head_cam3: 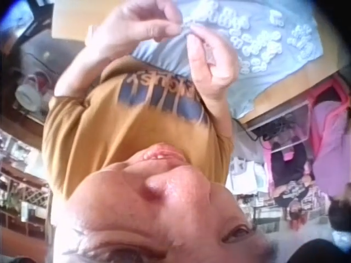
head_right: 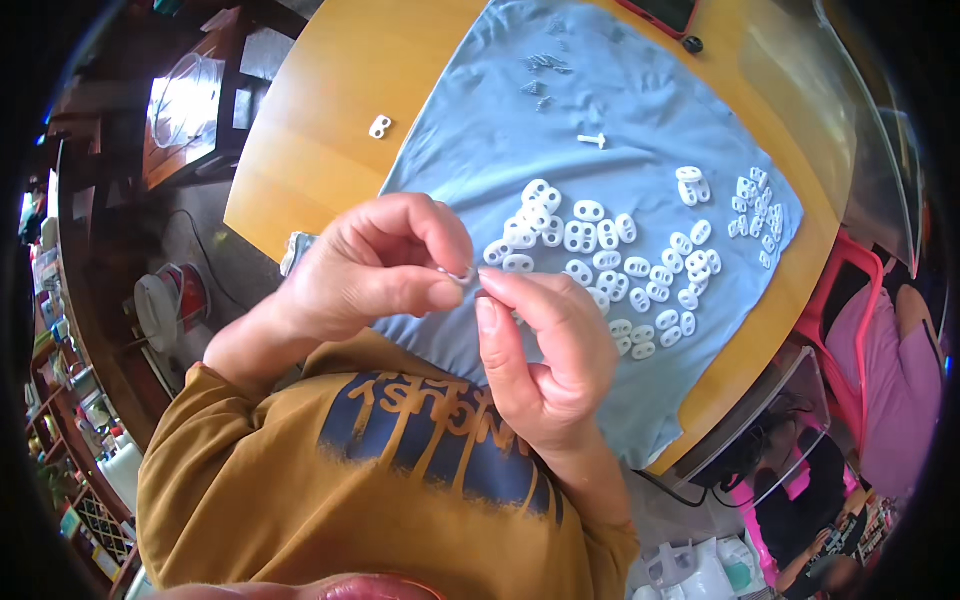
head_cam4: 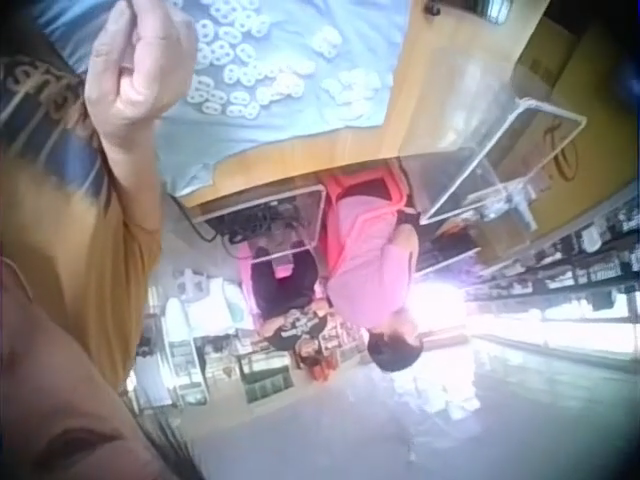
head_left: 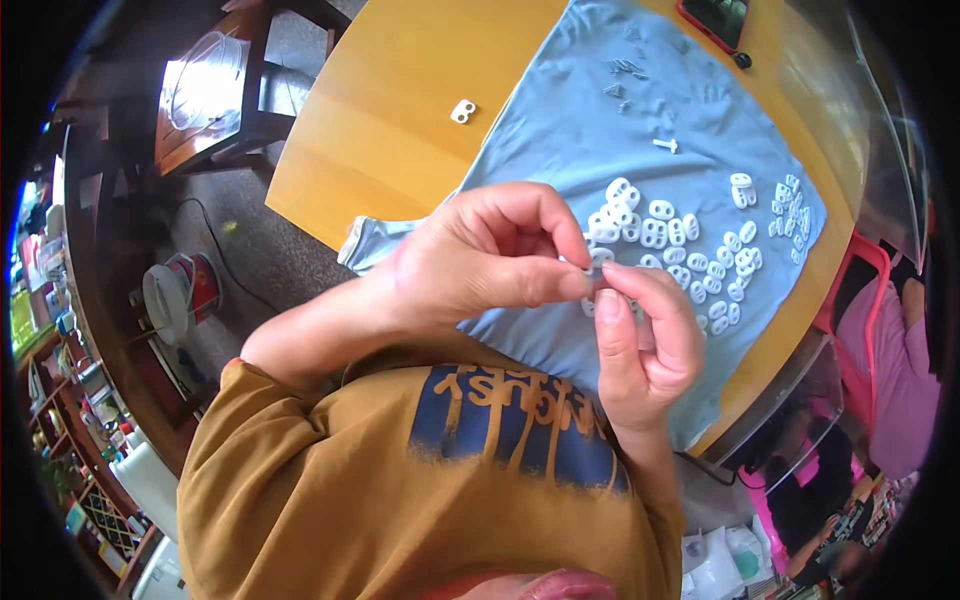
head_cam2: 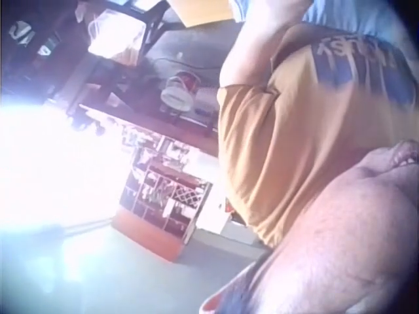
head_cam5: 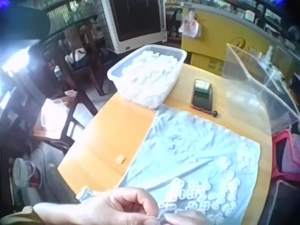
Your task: Assembling small white plastic components by hand on a cloth-covered table.
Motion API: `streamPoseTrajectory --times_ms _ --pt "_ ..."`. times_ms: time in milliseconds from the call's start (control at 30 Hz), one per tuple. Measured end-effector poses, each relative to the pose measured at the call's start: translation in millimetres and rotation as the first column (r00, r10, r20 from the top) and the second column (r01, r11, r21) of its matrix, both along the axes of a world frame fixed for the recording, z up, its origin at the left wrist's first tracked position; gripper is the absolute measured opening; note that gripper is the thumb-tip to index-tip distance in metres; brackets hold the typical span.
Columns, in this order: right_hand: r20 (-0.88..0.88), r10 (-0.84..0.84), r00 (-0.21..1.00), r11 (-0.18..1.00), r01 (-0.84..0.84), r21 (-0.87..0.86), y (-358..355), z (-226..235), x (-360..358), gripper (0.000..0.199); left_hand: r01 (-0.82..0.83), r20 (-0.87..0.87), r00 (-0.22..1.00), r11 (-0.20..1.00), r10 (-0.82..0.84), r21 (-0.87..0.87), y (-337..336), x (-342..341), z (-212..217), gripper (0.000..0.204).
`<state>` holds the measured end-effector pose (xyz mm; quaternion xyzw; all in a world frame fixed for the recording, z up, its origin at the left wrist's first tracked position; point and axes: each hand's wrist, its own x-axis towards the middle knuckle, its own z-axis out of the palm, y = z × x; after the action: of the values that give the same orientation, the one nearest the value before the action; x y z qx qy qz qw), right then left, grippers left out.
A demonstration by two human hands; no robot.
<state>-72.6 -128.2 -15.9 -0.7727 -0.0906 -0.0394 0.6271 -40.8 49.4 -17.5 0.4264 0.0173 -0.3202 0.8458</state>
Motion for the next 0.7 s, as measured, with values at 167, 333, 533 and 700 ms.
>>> streamPoseTrajectory --times_ms 167,333,533,700 --pt "-0.066 -0.068 0.995 0.994 0.074 0.084 6 1 -3 0.016 -0.03 -0.046 0.999 0.996 0.026 -0.089 -8 0 -4 0.012" --pt "-0.143 -0.129 0.981 0.986 0.142 0.091 11 9 -4 0.018 -0.022 0.041 0.999 0.991 0.028 -0.128 -8 -1 -11 0.014" --pt "-0.232 -0.16 0.959 0.985 0.171 0.029 14 8 -10 0.021 0.057 0.104 0.992 0.995 -0.065 0.076 3 -2 -4 0.012" --pt "-0.194 -0.091 0.977 0.995 0.082 -0.054 13 11 -6 0.018 0.033 0.431 0.879 0.928 -0.203 0.371 8 -1 -5 0.012"
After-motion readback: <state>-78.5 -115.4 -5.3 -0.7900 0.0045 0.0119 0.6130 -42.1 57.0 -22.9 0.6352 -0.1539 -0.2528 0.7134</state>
